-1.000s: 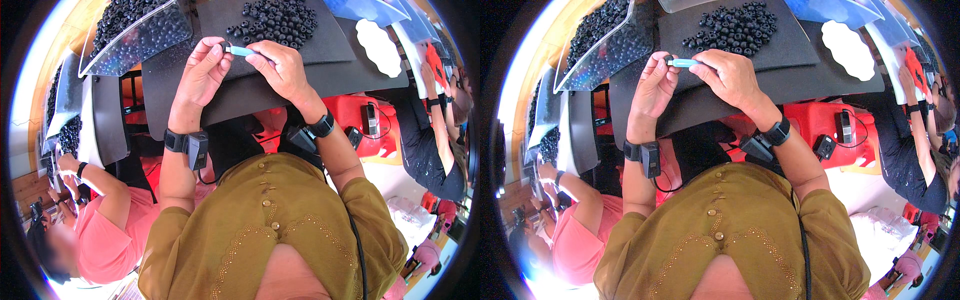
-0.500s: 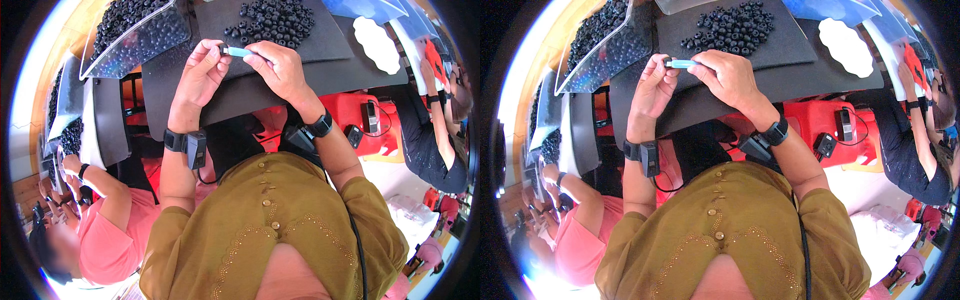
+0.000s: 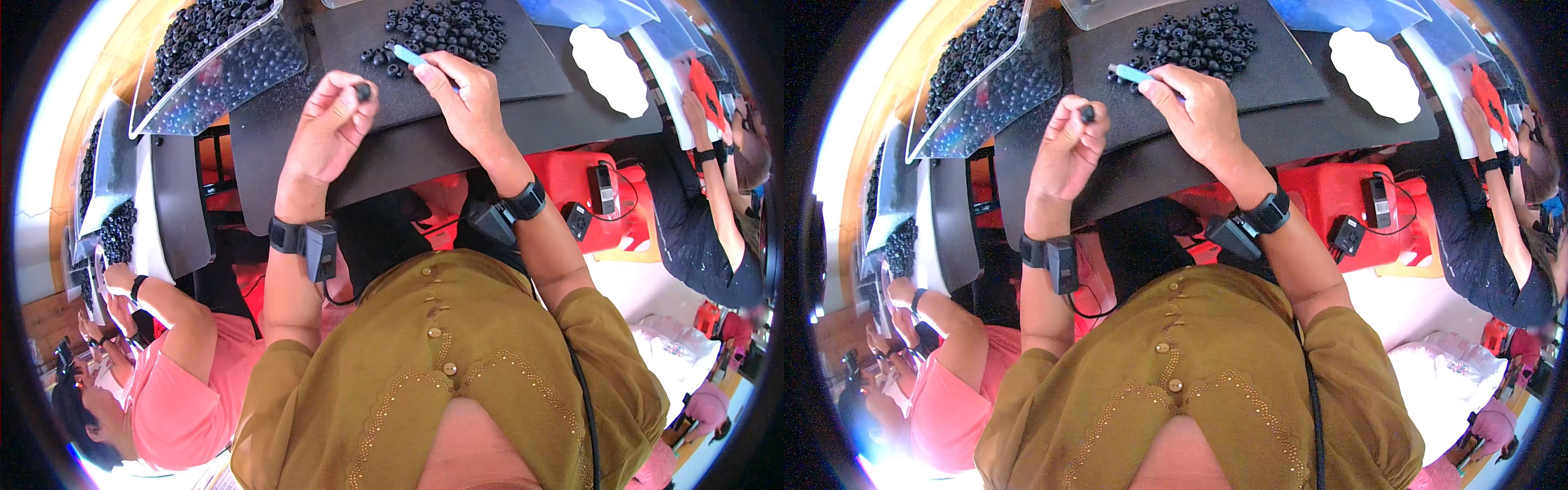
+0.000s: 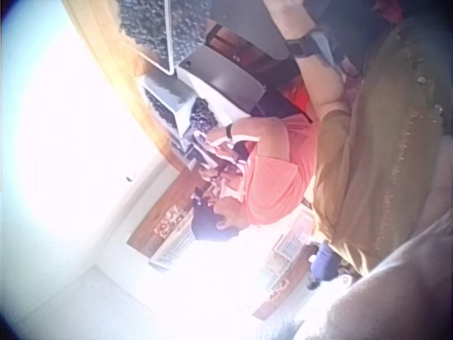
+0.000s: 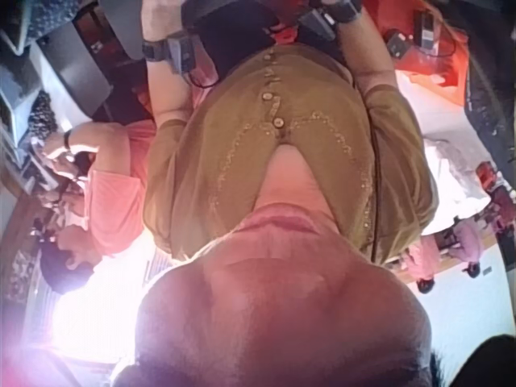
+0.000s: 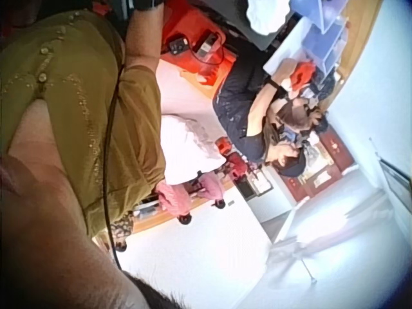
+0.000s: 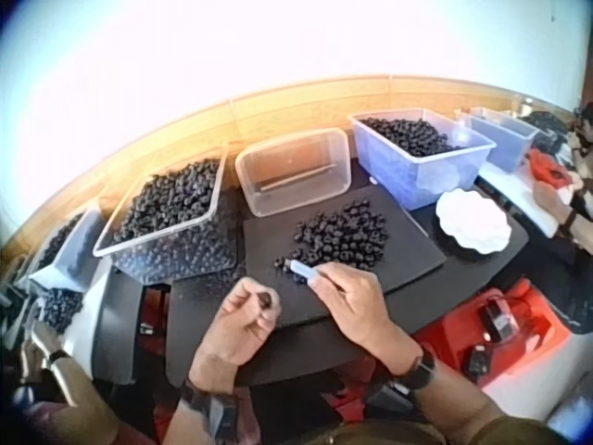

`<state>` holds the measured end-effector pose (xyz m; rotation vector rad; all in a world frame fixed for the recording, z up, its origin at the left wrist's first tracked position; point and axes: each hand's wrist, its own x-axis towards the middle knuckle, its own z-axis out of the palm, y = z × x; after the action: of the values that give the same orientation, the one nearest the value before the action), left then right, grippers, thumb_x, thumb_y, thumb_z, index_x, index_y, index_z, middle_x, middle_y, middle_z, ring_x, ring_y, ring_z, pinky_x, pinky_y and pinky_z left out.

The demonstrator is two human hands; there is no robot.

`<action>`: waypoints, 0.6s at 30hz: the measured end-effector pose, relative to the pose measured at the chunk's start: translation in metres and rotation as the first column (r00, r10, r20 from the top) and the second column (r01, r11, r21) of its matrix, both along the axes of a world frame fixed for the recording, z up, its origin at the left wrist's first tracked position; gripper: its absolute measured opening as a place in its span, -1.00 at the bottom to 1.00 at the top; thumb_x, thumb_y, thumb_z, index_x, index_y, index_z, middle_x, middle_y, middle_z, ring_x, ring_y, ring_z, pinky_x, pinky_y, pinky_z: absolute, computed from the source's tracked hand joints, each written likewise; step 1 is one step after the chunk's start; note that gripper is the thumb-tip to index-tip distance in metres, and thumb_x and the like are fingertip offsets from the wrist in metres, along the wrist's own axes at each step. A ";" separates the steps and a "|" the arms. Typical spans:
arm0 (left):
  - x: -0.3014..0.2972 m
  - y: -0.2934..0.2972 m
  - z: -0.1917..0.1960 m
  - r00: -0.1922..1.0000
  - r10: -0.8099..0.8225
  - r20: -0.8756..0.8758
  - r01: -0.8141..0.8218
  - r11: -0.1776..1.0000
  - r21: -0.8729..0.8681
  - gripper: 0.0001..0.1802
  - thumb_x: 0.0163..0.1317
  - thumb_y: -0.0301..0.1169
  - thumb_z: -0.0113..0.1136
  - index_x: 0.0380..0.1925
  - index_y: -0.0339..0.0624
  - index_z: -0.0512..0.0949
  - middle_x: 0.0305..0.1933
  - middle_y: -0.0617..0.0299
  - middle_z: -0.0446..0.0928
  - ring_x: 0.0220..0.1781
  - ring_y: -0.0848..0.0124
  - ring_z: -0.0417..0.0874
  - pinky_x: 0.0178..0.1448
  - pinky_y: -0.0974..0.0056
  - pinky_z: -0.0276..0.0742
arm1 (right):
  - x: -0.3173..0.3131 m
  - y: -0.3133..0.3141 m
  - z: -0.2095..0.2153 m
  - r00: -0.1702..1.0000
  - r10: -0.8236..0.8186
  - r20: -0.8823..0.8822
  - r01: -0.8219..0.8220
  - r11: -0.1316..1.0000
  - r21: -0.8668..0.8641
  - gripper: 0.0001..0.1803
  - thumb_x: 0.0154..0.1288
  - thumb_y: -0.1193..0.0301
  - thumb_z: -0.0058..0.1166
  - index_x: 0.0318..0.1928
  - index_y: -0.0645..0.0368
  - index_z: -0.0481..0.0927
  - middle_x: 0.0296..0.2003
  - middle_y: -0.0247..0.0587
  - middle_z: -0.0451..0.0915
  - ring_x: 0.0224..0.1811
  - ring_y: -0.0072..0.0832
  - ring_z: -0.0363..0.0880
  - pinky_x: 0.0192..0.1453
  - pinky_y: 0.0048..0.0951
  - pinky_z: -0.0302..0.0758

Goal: Assembling small black rubber or plastic components using a blue manual insertion tool.

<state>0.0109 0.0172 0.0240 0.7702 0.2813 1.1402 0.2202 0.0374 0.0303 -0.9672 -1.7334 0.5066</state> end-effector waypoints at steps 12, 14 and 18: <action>0.001 0.002 0.004 0.997 0.057 0.052 -0.054 0.996 -0.068 -0.88 0.40 -0.47 0.08 -0.12 -0.20 0.53 -0.15 0.18 0.57 -0.19 0.48 0.59 -0.11 0.48 0.59 | -0.008 -0.018 0.005 0.987 0.137 0.079 -0.143 0.987 0.074 -0.79 0.30 0.29 0.15 -0.23 0.18 0.64 -0.42 -0.14 0.61 -0.43 -0.20 0.60 -0.36 -0.32 0.50; 0.001 0.002 0.003 0.997 0.057 0.047 -0.054 0.997 -0.064 -0.88 0.39 -0.47 0.09 -0.12 -0.20 0.54 -0.15 0.18 0.57 -0.19 0.47 0.60 -0.12 0.48 0.60 | -0.008 -0.018 0.006 0.986 0.122 0.110 -0.132 0.987 0.088 -0.79 0.29 0.29 0.15 -0.23 0.17 0.64 -0.42 -0.14 0.61 -0.42 -0.20 0.61 -0.36 -0.31 0.50; 0.001 0.001 0.003 0.998 0.045 0.052 -0.043 0.998 -0.048 -0.88 0.39 -0.47 0.10 -0.12 -0.20 0.54 -0.16 0.19 0.57 -0.19 0.47 0.60 -0.12 0.48 0.60 | -0.008 -0.018 0.005 0.988 0.121 0.099 -0.129 0.988 0.080 -0.79 0.30 0.28 0.15 -0.23 0.16 0.65 -0.43 -0.15 0.61 -0.43 -0.20 0.61 -0.37 -0.31 0.50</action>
<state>0.0117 0.0186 0.0267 0.6942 0.2811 1.1899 0.2125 0.0192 0.0348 -0.8363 -1.8936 0.4696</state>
